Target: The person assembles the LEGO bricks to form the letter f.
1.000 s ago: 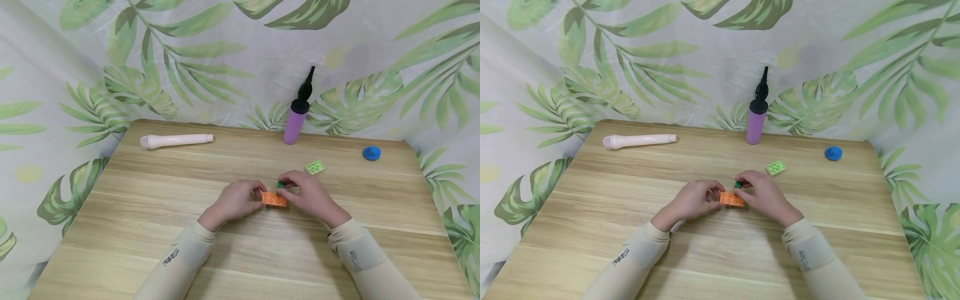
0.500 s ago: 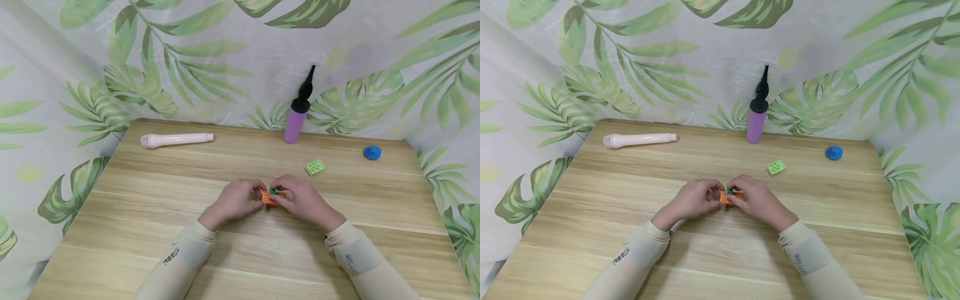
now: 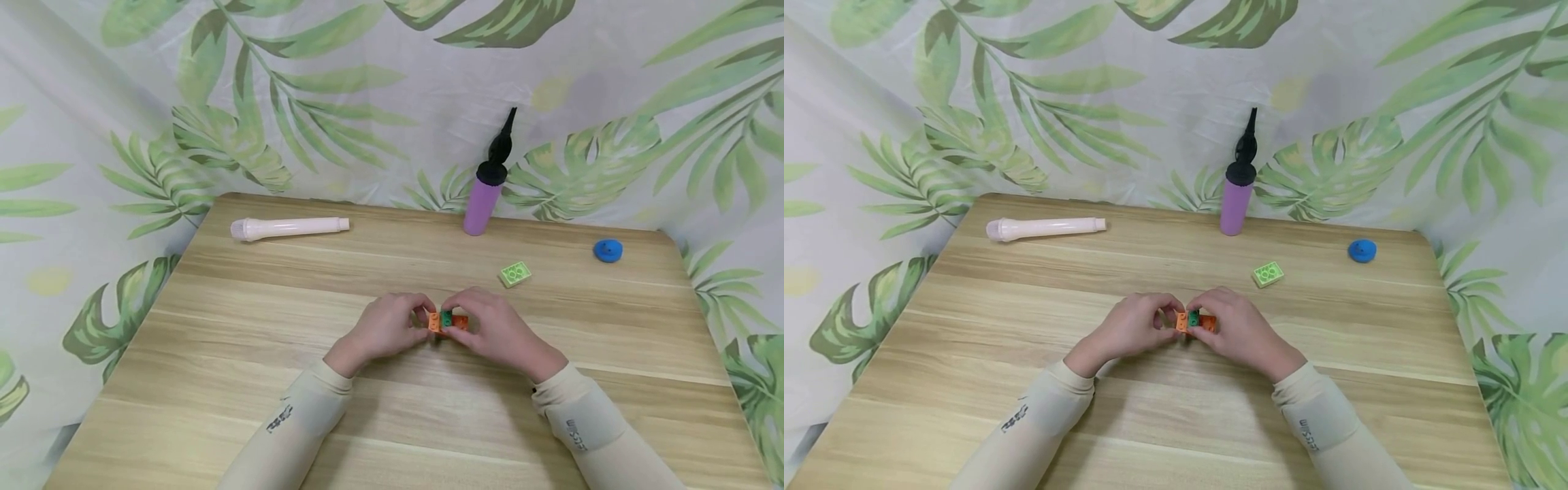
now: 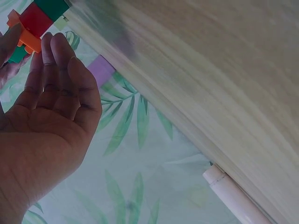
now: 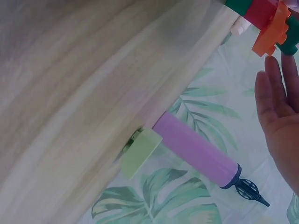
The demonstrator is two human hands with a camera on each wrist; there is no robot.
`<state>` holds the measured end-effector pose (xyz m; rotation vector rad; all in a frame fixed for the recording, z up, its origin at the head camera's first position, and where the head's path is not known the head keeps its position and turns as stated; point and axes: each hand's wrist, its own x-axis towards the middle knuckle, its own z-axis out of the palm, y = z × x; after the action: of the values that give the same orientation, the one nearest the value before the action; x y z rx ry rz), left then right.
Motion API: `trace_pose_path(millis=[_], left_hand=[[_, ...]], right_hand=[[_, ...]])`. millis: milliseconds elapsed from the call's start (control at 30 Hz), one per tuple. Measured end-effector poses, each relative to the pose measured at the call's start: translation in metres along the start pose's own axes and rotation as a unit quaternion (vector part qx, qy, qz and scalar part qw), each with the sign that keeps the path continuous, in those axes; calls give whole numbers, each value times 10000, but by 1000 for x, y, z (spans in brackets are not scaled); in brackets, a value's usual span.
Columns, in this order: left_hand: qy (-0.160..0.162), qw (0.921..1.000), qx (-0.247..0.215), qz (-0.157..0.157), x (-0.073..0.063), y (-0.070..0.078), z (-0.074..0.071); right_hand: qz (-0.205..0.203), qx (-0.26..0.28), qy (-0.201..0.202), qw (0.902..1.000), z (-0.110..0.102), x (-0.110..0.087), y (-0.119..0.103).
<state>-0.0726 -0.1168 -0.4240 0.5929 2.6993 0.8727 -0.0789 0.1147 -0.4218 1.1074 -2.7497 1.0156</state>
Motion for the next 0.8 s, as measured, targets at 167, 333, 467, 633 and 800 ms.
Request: trace_pose_path(millis=[167, 333, 467, 633, 800], left_hand=[[-1, 10000, 0, -52, 1, 1, 0], [35, 10000, 18, -26, 1, 0, 1], [-2, 10000, 23, -19, 1, -1, 1], [-61, 10000, -6, -68, 1, 1, 0], [-47, 9999, -3, -96, 1, 2, -1]], right_hand=[[451, 112, -63, 9989, 2, 1, -3], [592, 129, -128, 9981, 3, 1, -4], [788, 260, -258, 9962, 0, -1, -2], [870, 420, -281, 9949, -1, -1, 0], [698, 321, -149, 9969, 1, 0, 1]])
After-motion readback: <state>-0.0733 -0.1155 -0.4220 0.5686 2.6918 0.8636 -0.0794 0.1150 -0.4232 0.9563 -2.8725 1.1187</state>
